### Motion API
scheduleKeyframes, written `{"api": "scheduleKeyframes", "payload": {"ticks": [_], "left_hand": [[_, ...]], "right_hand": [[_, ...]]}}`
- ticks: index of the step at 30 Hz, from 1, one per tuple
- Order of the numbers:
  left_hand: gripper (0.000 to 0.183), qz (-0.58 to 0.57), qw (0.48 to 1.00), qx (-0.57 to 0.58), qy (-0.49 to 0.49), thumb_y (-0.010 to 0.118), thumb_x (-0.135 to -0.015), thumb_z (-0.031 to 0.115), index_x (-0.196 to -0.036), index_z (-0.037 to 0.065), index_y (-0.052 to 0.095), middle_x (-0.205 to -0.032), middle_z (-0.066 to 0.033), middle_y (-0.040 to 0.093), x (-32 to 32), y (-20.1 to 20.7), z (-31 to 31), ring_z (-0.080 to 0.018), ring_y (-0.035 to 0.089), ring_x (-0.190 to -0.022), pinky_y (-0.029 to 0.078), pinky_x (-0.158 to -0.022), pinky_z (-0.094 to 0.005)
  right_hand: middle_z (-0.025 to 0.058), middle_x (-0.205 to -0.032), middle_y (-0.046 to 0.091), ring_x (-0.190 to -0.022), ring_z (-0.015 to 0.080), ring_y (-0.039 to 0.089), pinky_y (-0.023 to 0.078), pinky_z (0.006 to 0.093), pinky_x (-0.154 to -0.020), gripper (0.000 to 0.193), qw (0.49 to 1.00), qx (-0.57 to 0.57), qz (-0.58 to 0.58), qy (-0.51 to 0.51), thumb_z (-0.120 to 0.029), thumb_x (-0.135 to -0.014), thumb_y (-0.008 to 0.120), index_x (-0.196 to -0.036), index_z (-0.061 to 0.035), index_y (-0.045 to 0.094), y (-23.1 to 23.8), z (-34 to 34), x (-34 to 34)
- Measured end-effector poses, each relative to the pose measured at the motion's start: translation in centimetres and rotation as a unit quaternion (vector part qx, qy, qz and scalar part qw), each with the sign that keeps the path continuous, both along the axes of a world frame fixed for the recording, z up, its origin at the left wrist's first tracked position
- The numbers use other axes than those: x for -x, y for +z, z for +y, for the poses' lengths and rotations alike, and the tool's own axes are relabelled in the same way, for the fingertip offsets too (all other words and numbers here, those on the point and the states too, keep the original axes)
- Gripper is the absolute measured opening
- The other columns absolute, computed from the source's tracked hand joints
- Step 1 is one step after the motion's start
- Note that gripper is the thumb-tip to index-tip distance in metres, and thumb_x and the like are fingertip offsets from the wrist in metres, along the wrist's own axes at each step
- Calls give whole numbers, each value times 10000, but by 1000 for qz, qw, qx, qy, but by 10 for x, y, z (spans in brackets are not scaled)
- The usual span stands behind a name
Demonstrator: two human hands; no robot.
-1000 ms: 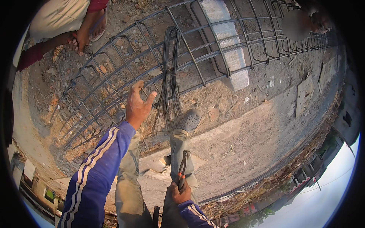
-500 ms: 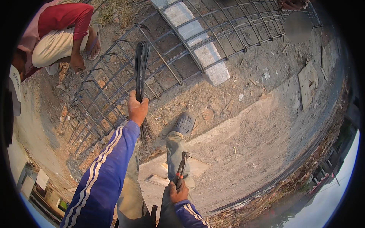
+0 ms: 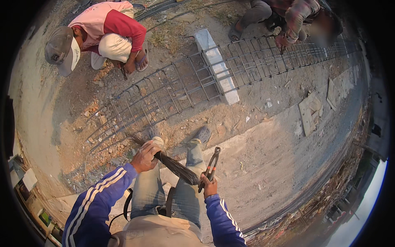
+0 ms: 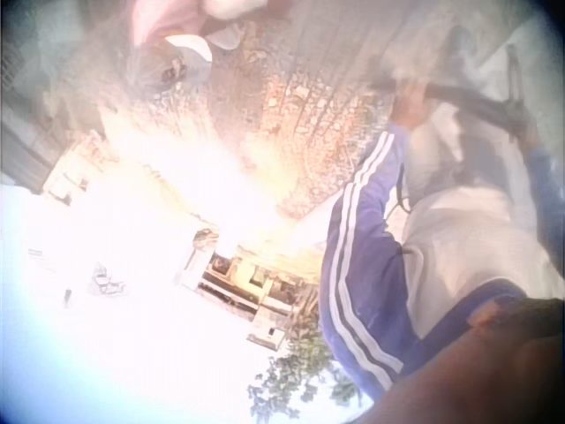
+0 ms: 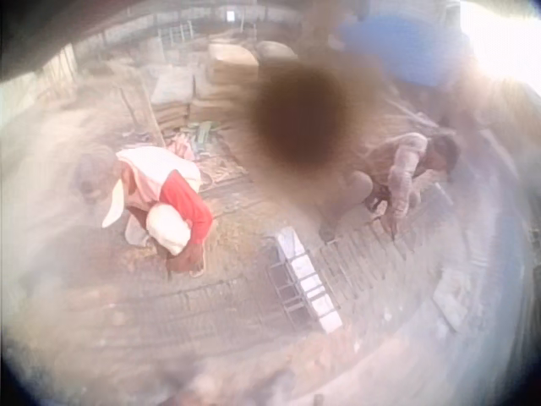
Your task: The person ties individual rebar rods together with wire to assemble a cage structure, using pliers to twist and cut the wire.
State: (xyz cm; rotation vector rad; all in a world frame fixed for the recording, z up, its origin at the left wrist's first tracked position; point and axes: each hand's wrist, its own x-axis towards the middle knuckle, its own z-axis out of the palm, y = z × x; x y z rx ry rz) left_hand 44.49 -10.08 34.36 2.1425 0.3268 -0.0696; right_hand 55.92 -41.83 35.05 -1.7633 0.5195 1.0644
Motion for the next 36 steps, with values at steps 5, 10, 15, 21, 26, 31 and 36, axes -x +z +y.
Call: {"api": "scheduleKeyframes", "payload": {"ticks": [5, 10, 15, 21, 26, 31, 36], "left_hand": [[492, -16, 1000, 2, -23, 649, -686, 30, -1160, 79, 527, -1107, -141, 557, 61, 104, 1, -378, 496, -1125, 369, -1030, -493], [495, -36, 998, -55, 17, 634, -705, 27, -1185, 97, 536, -1132, -129, 569, 83, 144, -17, -337, 542, -1095, 429, -983, -442], [455, -76, 987, -30, 136, 627, -729, 6, -1171, 76, 547, -1132, -132, 584, 75, 165, -57, -353, 559, -1071, 468, -934, -435], [553, -64, 972, -18, 224, 605, -746, 15, -1285, 89, 507, -1274, -153, 516, 52, 173, -118, -366, 511, -1177, 452, -979, -430], [568, 15, 922, -91, 376, 637, -796, 129, -1333, 46, 472, -1306, -205, 492, 29, 191, -159, -345, 499, -1209, 421, -1004, -418], [481, 18, 834, 359, 419, 562, -944, 412, -1181, -6, 576, -1130, -99, 606, 14, 253, -151, -169, 545, -1095, 416, -957, -318], [557, -23, 728, 518, 448, 579, -933, 438, -1252, -15, 526, -1118, -96, 593, -1, 288, -136, -163, 549, -1074, 428, -936, -307]], "right_hand": [[149, -950, 631, -892, 238, 630, 504, 364, -824, 339, 976, -212, 53, 18, -175, -839, 689, -1074, 28, 554, 183, 73, -21], [186, -1041, 632, -997, 289, 626, 487, 404, -905, 451, 943, -300, 13, 148, -210, -790, 749, -1103, 31, 532, 250, 96, -17], [120, -952, 654, -873, 205, 621, 495, 337, -807, 525, 908, -210, -50, 358, -336, -721, 815, -1020, 30, 586, 300, 106, -34], [65, -837, 642, -772, 157, 600, 482, 306, -724, 418, 853, -162, -43, 495, -189, -687, 788, -991, 24, 596, 325, 93, -61], [101, -842, 641, -758, 165, 613, 506, 292, -694, 391, 867, -185, -35, 462, -106, -673, 735, -992, 41, 563, 334, 87, -70], [92, -844, 641, -756, 161, 617, 506, 295, -694, 372, 849, -193, -56, 489, -102, -698, 737, -996, 39, 563, 340, 105, -75], [60, -827, 654, -757, 146, 610, 494, 288, -686, 271, 813, -220, -44, 537, -118, -760, 726, -967, 15, 610, 343, 131, -66]]}}
